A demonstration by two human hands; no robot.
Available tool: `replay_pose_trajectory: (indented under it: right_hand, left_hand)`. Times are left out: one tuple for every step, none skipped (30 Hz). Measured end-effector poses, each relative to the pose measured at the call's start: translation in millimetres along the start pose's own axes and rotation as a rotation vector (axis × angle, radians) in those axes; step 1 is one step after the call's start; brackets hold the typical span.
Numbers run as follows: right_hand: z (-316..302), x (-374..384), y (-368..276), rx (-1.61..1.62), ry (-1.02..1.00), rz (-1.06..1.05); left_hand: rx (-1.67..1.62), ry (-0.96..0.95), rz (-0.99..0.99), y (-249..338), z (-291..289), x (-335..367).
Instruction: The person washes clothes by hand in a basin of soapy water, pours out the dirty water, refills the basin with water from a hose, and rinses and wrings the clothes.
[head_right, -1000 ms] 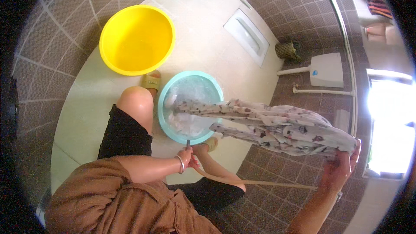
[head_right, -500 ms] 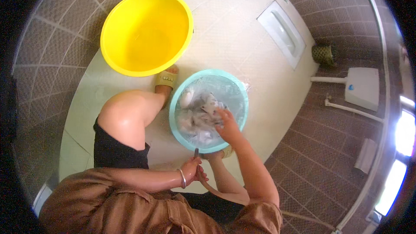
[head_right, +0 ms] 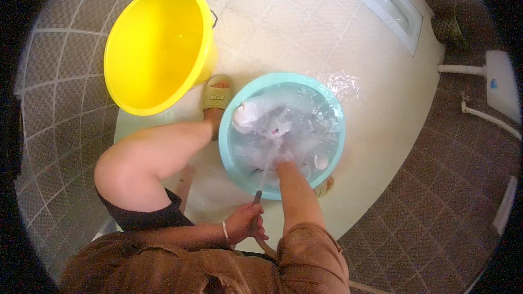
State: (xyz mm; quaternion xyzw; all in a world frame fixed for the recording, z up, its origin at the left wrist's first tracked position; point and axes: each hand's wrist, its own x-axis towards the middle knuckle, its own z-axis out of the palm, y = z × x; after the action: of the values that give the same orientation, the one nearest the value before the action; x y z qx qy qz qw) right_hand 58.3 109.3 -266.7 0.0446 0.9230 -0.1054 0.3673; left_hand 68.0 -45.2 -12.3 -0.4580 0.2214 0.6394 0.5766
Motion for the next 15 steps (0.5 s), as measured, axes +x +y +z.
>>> replay_pose_trajectory:
  right_hand:
    - [-10,-3,-1,0.002,0.014,-0.027]
    - [-24,-9,1,-0.007,0.031,-0.044]
    - [-38,-14,3,-0.021,0.05,-0.065]
    - [-52,-19,4,-0.04,0.069,-0.084]
    - [-64,-26,6,-0.064,0.084,-0.102]
    - [-77,-31,3,-0.084,0.096,-0.086]
    - [-88,-33,-4,0.083,-0.003,-0.028]
    - [-96,-38,-10,0.249,-0.099,0.033]
    - [-96,-48,-14,0.227,-0.085,0.048]
    - [-92,-58,-18,0.464,0.145,0.075]
    - [-88,-65,-21,0.698,0.381,0.092]
    - [-83,-69,-24,0.677,0.402,0.098]
    - [-79,-71,-26,0.981,0.346,0.2]
    - [-75,-73,-25,1.288,0.284,0.299]
    - [-70,-77,-23,1.277,0.308,0.297]
  left_hand:
    - [0.01,0.019,-0.015,0,1,0]
    - [0.021,0.008,-0.014,-3,-2,1]
    - [0.026,-0.02,0.016,-7,-6,3]
    - [0.03,-0.053,0.046,-11,-10,5]
    - [0.033,-0.075,0.049,-13,-13,7]
    - [0.067,-0.089,0.055,-16,-17,7]
    - [0.099,-0.104,0.063,-18,-21,8]
    - [0.104,-0.134,0.061,-19,-22,8]
    - [0.126,-0.117,0.051,-20,-24,10]
    - [0.148,-0.099,0.042,-22,-26,10]
    - [0.152,-0.096,0.055,-22,-24,7]
    - [0.159,-0.124,0.057,-26,-26,6]
    - [0.176,-0.118,0.058,-30,-31,9]
    - [0.194,-0.111,0.059,-33,-35,14]
    - [0.244,-0.089,0.054,-37,-38,16]
